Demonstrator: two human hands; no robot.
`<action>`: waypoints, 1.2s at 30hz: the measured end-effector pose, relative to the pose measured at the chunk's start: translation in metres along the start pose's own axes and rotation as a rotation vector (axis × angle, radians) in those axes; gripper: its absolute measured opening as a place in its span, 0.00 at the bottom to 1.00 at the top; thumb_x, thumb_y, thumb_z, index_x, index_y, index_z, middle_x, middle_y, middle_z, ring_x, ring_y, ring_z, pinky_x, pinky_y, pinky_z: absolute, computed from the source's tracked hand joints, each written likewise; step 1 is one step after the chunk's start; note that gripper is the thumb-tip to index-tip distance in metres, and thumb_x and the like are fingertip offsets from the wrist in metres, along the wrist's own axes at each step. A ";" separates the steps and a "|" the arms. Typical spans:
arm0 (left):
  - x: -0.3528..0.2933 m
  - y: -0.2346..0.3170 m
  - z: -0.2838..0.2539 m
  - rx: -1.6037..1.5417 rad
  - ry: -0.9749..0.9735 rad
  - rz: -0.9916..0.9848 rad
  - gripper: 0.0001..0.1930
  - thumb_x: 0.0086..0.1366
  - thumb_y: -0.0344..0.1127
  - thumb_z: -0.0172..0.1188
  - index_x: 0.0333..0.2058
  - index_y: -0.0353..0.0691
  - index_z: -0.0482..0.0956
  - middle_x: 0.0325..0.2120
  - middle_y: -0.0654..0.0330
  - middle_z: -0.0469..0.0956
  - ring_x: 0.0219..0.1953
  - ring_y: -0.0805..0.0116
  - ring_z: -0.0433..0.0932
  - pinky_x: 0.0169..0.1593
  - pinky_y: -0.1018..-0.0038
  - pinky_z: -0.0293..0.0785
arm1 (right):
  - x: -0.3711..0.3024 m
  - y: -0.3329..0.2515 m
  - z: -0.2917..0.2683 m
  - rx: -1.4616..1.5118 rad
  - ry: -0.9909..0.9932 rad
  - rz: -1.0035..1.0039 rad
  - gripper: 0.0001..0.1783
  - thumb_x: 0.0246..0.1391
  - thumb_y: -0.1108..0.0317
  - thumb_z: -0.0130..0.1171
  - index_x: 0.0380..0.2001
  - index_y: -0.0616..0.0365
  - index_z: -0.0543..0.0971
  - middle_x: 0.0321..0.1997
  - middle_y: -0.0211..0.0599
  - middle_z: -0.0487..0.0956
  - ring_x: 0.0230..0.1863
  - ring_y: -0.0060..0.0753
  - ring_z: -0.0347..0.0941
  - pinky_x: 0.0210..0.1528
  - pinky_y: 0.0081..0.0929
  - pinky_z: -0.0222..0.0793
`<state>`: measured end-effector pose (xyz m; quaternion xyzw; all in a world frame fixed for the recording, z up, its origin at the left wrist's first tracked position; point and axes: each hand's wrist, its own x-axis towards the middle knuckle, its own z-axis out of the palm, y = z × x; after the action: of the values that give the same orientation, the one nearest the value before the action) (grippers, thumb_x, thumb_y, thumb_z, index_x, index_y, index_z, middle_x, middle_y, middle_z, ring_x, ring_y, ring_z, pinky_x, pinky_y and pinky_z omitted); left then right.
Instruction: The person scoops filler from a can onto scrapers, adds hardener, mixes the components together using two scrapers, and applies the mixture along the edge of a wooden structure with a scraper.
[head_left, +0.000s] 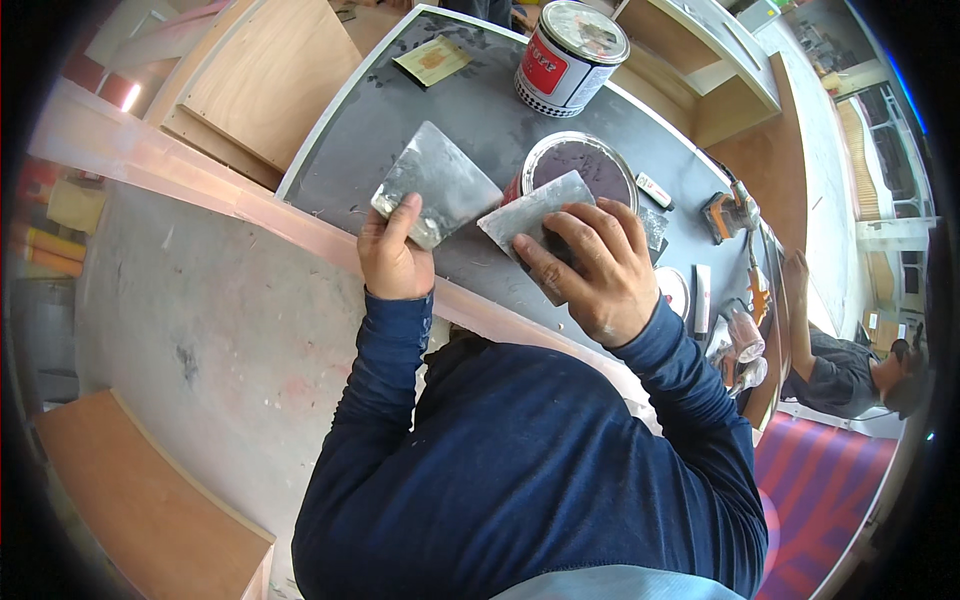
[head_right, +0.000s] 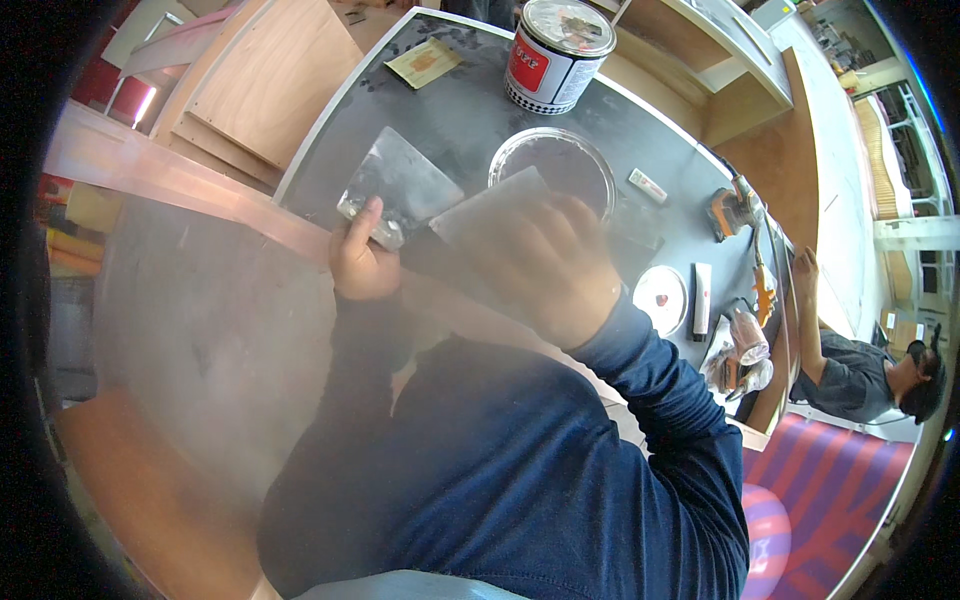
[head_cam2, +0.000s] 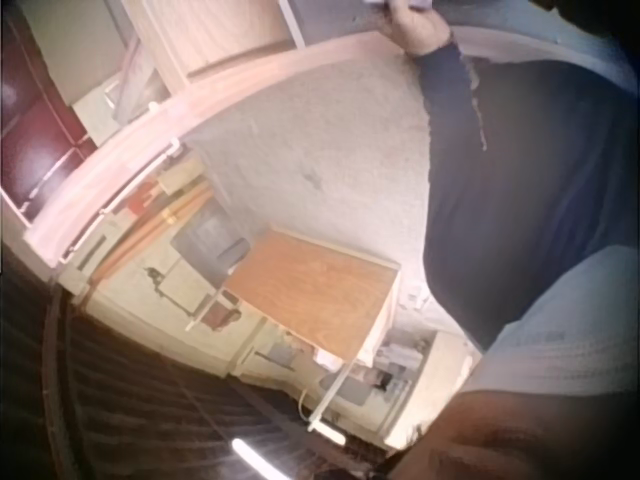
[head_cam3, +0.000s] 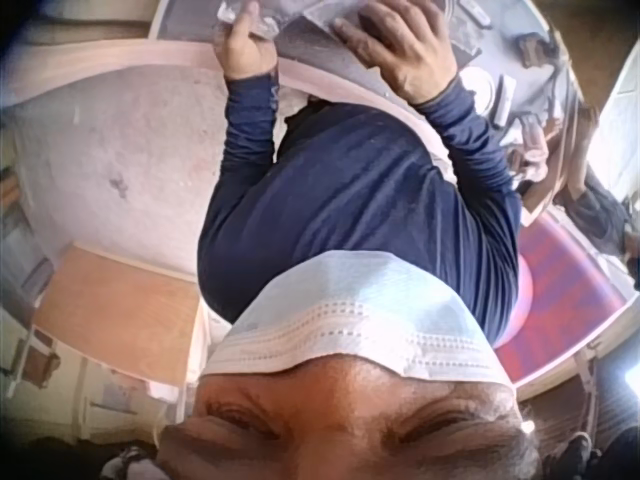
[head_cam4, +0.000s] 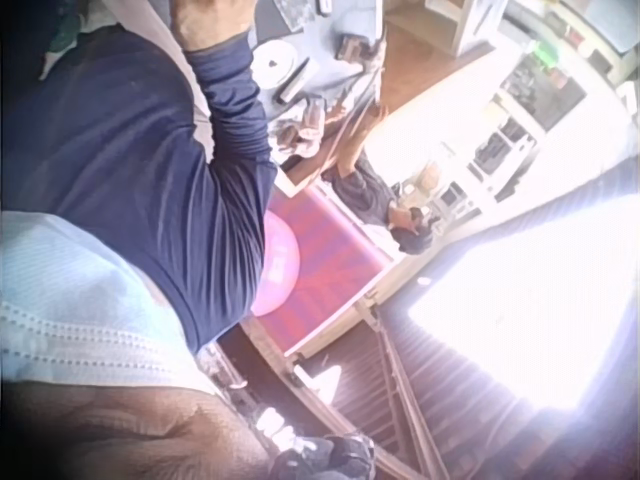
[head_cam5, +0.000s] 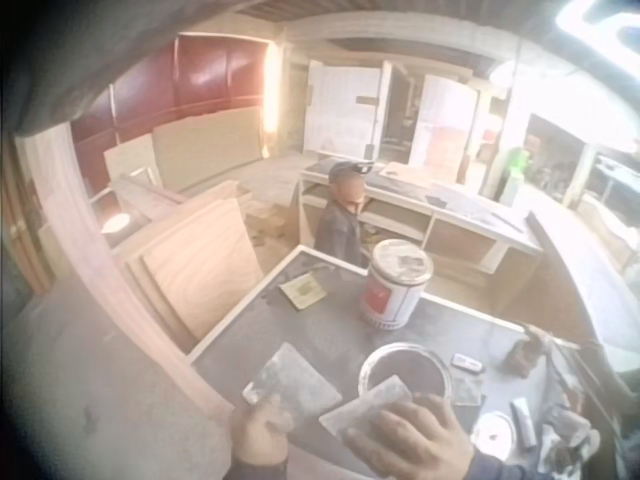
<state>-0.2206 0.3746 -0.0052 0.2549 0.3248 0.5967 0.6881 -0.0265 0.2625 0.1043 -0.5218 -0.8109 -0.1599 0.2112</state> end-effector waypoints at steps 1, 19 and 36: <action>-0.003 0.003 0.005 -0.044 -0.016 -0.054 0.13 0.63 0.31 0.62 0.44 0.30 0.77 0.40 0.56 0.79 0.43 0.66 0.78 0.49 0.72 0.74 | -0.001 -0.001 0.000 -0.004 -0.013 0.007 0.27 0.40 0.68 0.67 0.49 0.42 0.82 0.47 0.36 0.75 0.51 0.40 0.74 0.56 0.46 0.69; -0.033 0.009 0.055 0.390 -0.179 0.336 0.13 0.74 0.33 0.50 0.51 0.31 0.68 0.40 0.58 0.75 0.39 0.76 0.73 0.46 0.78 0.70 | -0.020 0.000 0.008 -0.031 0.079 0.122 0.25 0.39 0.69 0.66 0.47 0.45 0.84 0.45 0.37 0.74 0.50 0.44 0.74 0.51 0.44 0.72; -0.062 0.004 0.062 0.686 -0.297 0.209 0.12 0.71 0.36 0.56 0.47 0.35 0.70 0.34 0.63 0.73 0.34 0.75 0.69 0.40 0.77 0.68 | -0.030 0.042 -0.026 0.021 0.277 0.537 0.26 0.45 0.83 0.61 0.50 0.53 0.82 0.47 0.41 0.78 0.47 0.44 0.77 0.50 0.34 0.73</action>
<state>-0.1817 0.3159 0.0472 0.5857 0.3746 0.4768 0.5379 0.0271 0.2434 0.1125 -0.6885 -0.6089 -0.1596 0.3601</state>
